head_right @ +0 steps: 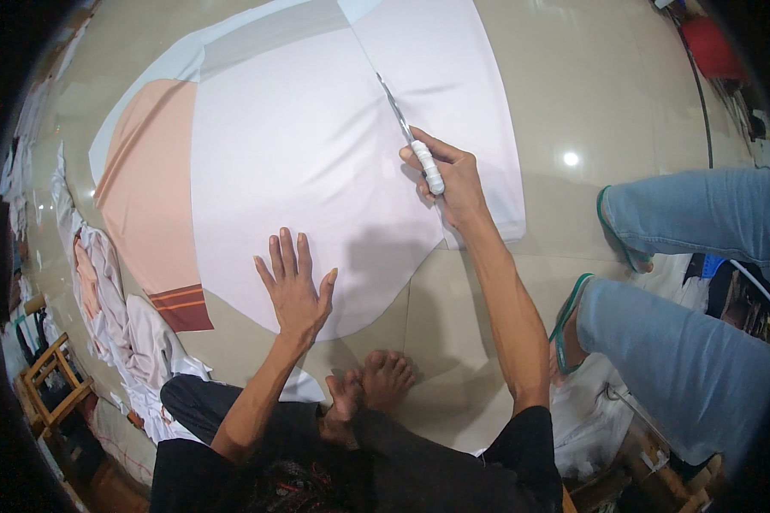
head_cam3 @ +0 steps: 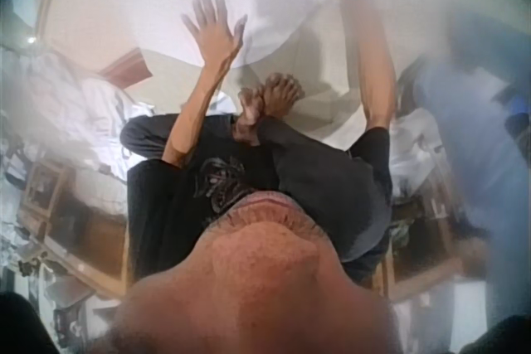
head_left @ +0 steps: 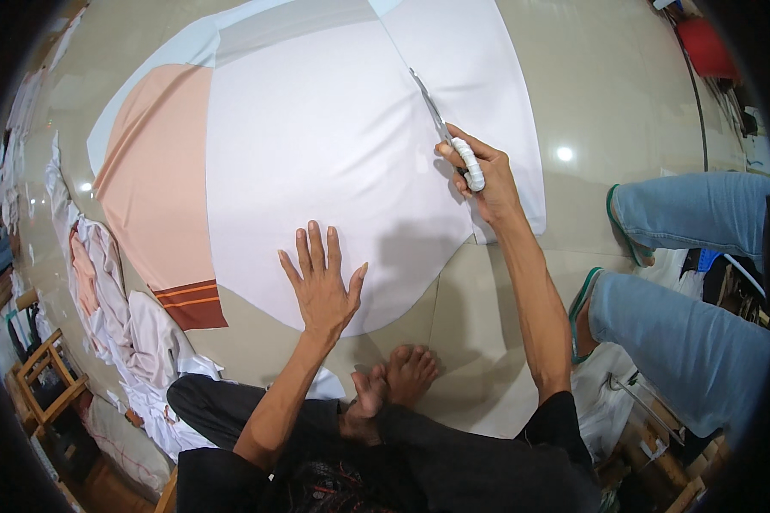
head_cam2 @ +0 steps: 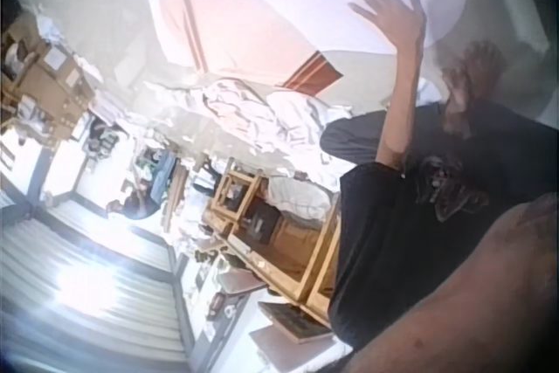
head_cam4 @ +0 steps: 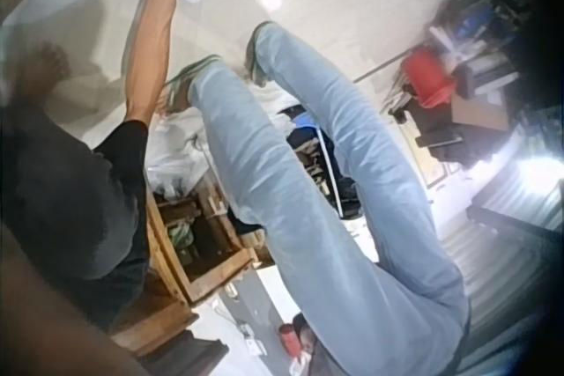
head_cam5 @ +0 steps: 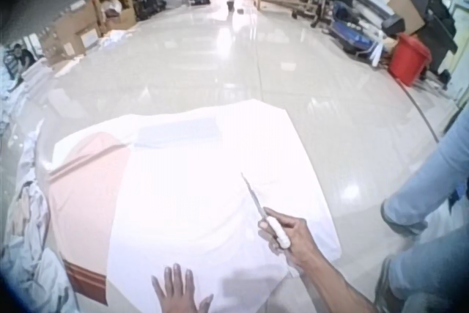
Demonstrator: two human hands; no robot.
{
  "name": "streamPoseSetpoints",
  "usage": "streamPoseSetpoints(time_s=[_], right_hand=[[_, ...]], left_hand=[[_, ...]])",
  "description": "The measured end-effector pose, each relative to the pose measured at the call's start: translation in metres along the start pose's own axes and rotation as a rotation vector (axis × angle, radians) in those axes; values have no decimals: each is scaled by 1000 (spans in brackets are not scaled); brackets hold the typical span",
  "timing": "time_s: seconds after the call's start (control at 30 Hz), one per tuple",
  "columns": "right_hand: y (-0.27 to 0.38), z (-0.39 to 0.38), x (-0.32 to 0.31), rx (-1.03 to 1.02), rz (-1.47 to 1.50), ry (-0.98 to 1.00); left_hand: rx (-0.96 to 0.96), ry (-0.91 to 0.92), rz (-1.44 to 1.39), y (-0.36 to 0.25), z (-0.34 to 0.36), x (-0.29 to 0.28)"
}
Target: The person sits on the floor and uses shears to cut a large piece of peach-colored fabric along a white paper pattern. They adjust the fabric and pattern, then continue cutting to separate the shaped piece from the surrounding material.
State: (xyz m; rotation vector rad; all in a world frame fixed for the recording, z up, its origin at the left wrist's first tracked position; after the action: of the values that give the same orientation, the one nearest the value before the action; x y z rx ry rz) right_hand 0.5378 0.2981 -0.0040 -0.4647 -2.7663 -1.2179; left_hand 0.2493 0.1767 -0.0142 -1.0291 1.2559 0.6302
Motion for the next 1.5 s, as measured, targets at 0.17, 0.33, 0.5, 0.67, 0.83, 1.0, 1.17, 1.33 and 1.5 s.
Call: streamPoseSetpoints(time_s=[0.17, 0.33, 0.5, 0.67, 0.83, 1.0, 1.17, 1.33, 1.5], right_hand=[[1, 0, 2, -9, -76, -17], [9, 5, 9, -6, 11, -9], [16, 25, 12, -11, 52, 24], [19, 24, 17, 4, -28, -35], [24, 26, 22, -4, -25, -39], [38, 43, 29, -31, -17, -36], [43, 48, 31, -26, -66, -52], [44, 50, 32, -17, -65, -73], [58, 62, 41, -43, 5, -24]], left_hand=[[3, -3, -1, 1, 0, 1], [19, 4, -14, 0, 0, -3], [20, 22, -5, 0, 1, 0], [18, 25, -4, 2, 0, 0], [12, 27, -7, 3, -1, 1], [21, 27, -2, 1, 1, -2], [13, 37, -14, 1, 1, -2], [18, 31, -21, 3, 0, -3], [-4, 60, -29, 5, 0, 0]])
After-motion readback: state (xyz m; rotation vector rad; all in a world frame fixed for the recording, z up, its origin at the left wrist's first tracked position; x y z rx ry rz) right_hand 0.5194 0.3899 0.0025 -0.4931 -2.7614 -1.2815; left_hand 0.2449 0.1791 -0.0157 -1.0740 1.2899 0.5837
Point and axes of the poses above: each hand's wrist, its own z-axis towards the middle knuckle, its own x-axis out of the palm, y = z × x, the point moved 8 cm from there along z, towards the middle knuckle, and after that the axes turned 14 degrees about x, right-handed, at the moved point
